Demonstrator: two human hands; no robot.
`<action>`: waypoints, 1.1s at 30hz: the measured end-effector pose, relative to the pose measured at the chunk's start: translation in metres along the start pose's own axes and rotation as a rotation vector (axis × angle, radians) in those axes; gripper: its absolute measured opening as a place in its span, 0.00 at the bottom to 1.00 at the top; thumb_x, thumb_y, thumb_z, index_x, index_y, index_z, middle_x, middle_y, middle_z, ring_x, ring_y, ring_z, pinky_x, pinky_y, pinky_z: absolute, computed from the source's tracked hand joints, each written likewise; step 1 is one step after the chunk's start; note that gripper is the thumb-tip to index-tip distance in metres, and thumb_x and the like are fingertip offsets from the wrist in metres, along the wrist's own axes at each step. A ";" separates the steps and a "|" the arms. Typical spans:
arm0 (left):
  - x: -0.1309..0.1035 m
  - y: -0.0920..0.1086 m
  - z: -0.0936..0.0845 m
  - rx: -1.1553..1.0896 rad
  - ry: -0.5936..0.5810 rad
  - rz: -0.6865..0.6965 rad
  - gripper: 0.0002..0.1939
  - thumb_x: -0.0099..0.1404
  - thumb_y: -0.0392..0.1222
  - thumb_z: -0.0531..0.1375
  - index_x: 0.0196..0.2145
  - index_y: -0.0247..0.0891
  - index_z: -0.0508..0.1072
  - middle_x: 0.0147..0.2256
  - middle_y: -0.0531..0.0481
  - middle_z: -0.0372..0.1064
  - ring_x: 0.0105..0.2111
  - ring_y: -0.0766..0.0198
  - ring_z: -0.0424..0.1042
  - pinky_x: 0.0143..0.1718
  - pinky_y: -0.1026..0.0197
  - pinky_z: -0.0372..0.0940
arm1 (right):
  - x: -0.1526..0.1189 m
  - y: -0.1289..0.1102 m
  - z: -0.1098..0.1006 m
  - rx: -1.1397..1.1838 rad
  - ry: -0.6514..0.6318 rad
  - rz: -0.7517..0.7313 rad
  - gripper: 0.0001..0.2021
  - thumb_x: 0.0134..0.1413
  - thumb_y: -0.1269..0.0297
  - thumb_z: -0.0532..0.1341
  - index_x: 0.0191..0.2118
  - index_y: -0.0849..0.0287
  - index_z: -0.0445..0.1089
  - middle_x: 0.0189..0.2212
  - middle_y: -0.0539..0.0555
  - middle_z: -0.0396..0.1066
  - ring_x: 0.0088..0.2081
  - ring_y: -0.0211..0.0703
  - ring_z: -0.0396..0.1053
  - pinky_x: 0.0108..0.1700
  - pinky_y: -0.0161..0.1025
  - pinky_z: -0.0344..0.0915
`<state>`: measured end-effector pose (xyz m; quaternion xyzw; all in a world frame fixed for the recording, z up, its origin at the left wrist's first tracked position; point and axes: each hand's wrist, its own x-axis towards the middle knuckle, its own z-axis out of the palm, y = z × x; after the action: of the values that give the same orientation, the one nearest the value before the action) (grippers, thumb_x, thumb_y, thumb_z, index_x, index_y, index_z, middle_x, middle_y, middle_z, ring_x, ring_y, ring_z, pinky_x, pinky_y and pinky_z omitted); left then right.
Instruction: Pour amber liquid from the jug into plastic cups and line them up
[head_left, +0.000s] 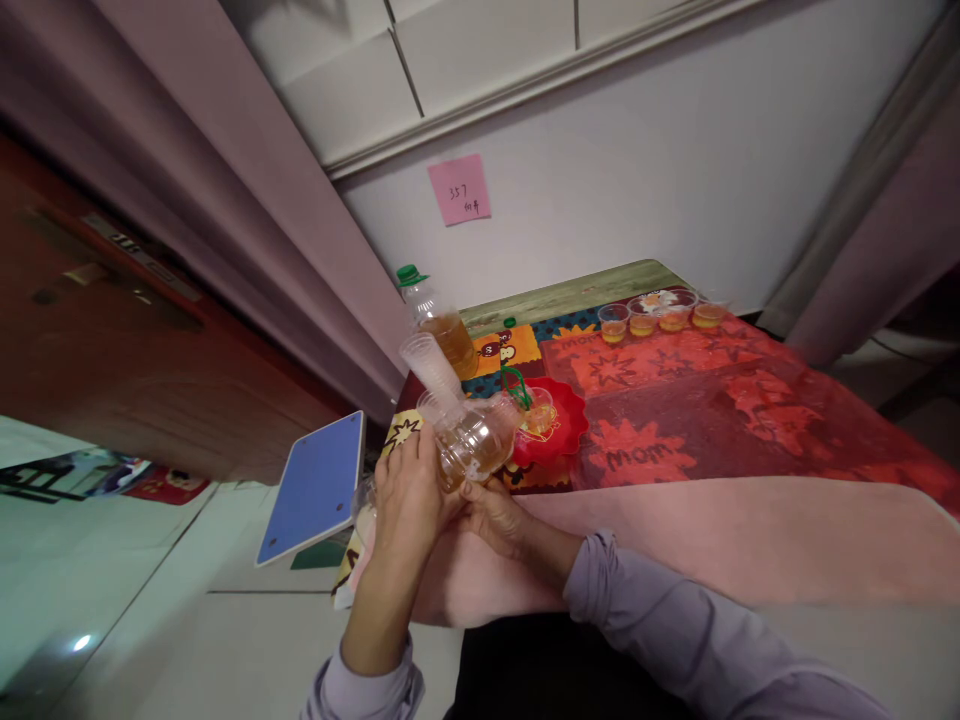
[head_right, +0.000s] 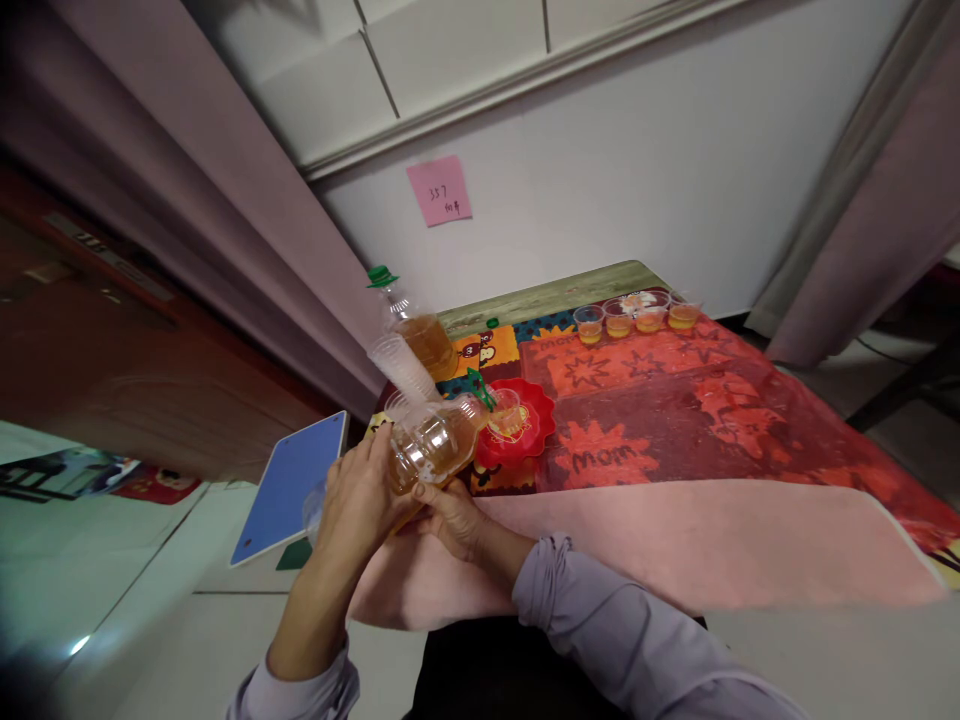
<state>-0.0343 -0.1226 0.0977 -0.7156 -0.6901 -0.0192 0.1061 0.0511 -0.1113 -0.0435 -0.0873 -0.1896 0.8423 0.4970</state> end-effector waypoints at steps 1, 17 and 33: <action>0.000 0.000 0.000 -0.001 -0.002 -0.003 0.43 0.59 0.42 0.71 0.68 0.36 0.59 0.63 0.32 0.72 0.63 0.39 0.71 0.62 0.43 0.64 | 0.000 0.000 0.000 -0.003 -0.002 0.002 0.27 0.46 0.52 0.80 0.50 0.54 0.75 0.39 0.53 0.83 0.46 0.54 0.81 0.47 0.52 0.80; 0.001 0.004 -0.005 -0.007 -0.038 -0.027 0.43 0.60 0.41 0.72 0.68 0.32 0.61 0.63 0.30 0.71 0.64 0.38 0.71 0.63 0.42 0.65 | 0.001 0.002 0.000 0.013 0.004 -0.007 0.29 0.45 0.52 0.80 0.52 0.53 0.75 0.44 0.55 0.83 0.48 0.54 0.81 0.49 0.54 0.80; 0.001 0.002 -0.002 -0.020 -0.020 -0.016 0.43 0.60 0.42 0.72 0.68 0.30 0.61 0.63 0.30 0.71 0.63 0.37 0.71 0.62 0.41 0.65 | 0.000 -0.002 0.004 0.010 0.006 -0.010 0.28 0.44 0.52 0.81 0.50 0.52 0.76 0.43 0.53 0.83 0.49 0.55 0.80 0.51 0.53 0.80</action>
<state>-0.0320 -0.1216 0.0999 -0.7111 -0.6967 -0.0199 0.0921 0.0515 -0.1113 -0.0394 -0.0867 -0.1844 0.8405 0.5020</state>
